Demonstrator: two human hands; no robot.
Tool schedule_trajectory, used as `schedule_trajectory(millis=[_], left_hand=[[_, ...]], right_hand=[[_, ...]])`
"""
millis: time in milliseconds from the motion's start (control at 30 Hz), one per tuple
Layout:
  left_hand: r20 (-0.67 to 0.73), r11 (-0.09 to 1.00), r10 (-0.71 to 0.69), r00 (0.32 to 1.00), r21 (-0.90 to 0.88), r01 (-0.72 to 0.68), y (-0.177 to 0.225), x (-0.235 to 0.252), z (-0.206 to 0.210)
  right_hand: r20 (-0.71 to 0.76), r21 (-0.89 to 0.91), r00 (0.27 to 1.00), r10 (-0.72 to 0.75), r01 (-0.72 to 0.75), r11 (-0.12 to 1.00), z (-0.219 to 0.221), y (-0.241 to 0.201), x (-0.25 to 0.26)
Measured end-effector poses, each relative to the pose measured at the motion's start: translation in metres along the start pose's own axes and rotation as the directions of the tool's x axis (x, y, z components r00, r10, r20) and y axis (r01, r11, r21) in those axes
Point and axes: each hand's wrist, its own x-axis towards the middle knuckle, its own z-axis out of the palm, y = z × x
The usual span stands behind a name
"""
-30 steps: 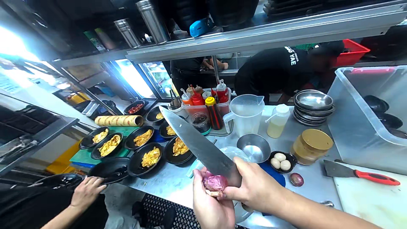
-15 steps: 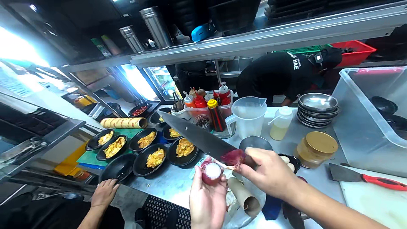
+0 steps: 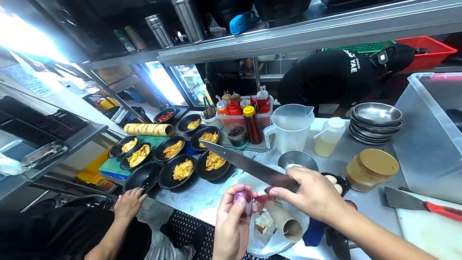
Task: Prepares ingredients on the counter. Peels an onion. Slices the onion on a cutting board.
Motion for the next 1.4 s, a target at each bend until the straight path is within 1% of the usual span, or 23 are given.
schedule_trajectory(millis=[67,133,200,267,333,433,500,567,667,733,800,900,1000,1100,1133,1167,1233,1267,1300,1400], left_hand=[[0.088,0.994,0.039,0.995,0.100,-0.048,-0.001,0.002,-0.003],[0.169,0.985,0.032,0.985,0.161,-0.060,-0.001,0.003,-0.003],[0.241,0.985,0.027,0.970,0.160,-0.067,-0.002,0.004,-0.002],[0.259,0.985,0.061,0.964,0.143,-0.101,-0.006,0.001,0.002],[0.277,0.985,0.115,0.954,0.092,-0.145,-0.009,-0.003,0.008],[0.290,0.986,0.154,0.945,0.019,-0.167,-0.011,-0.008,0.017],[0.284,0.982,0.172,0.943,0.031,-0.188,-0.012,-0.009,0.021],[0.299,0.961,0.195,0.934,0.131,-0.242,-0.013,-0.008,0.023],[0.375,0.867,0.199,0.905,0.364,-0.341,-0.007,-0.005,0.020],[0.430,0.749,0.174,0.886,0.526,-0.402,0.000,-0.002,0.018],[0.472,0.645,0.129,0.872,0.628,-0.435,0.009,0.001,0.016],[0.504,0.578,0.038,0.863,0.693,-0.431,0.021,0.003,0.014],[0.540,0.565,0.021,0.842,0.688,-0.455,0.025,0.005,0.014],[0.551,0.461,-0.030,0.834,0.748,-0.478,0.029,0.007,0.015],[0.549,0.455,-0.040,0.835,0.754,-0.474,0.029,0.008,0.016],[0.544,0.497,-0.035,0.838,0.737,-0.458,0.028,0.009,0.017],[0.532,0.665,-0.008,0.847,0.635,-0.392,0.023,0.009,0.018],[0.531,0.723,0.000,0.847,0.585,-0.367,0.021,0.010,0.019],[0.536,0.750,0.002,0.844,0.558,-0.356,0.019,0.011,0.019],[0.544,0.748,0.005,0.839,0.554,-0.364,0.014,0.011,0.020]], right_hand=[[0.064,0.047,0.998,-0.007,0.004,0.999,-0.002,-0.002,-0.001],[0.078,0.164,0.995,-0.068,0.055,0.985,-0.003,-0.006,-0.007],[0.046,0.262,0.988,-0.150,0.133,0.956,-0.002,-0.012,-0.014],[0.010,0.295,0.975,-0.220,0.208,0.933,0.000,-0.019,-0.020],[-0.033,0.257,0.960,-0.277,0.276,0.926,0.000,-0.023,-0.024],[-0.083,0.197,0.945,-0.315,0.325,0.925,0.001,-0.023,-0.028],[-0.128,0.150,0.934,-0.334,0.352,0.924,0.003,-0.023,-0.029],[-0.162,0.069,0.916,-0.368,0.382,0.921,0.002,-0.024,-0.030],[-0.153,-0.042,0.890,-0.430,0.429,0.902,-0.003,-0.025,-0.031],[-0.136,-0.113,0.872,-0.471,0.458,0.882,-0.008,-0.026,-0.031],[-0.122,-0.185,0.850,-0.513,0.488,0.853,-0.013,-0.027,-0.031],[-0.102,-0.204,0.835,-0.540,0.514,0.833,-0.014,-0.025,-0.029],[-0.120,-0.155,0.841,-0.528,0.509,0.846,-0.010,-0.020,-0.031],[-0.130,-0.204,0.851,-0.509,0.480,0.853,-0.008,-0.018,-0.033],[-0.147,-0.215,0.849,-0.507,0.473,0.854,-0.007,-0.017,-0.034],[-0.171,-0.195,0.848,-0.502,0.470,0.861,-0.006,-0.016,-0.035],[-0.216,-0.109,0.848,-0.484,0.472,0.875,-0.003,-0.014,-0.036],[-0.238,-0.069,0.844,-0.481,0.479,0.875,-0.002,-0.012,-0.037],[-0.254,-0.042,0.839,-0.481,0.488,0.872,-0.001,-0.011,-0.037],[-0.293,0.000,0.823,-0.486,0.509,0.861,0.003,-0.005,-0.040]])
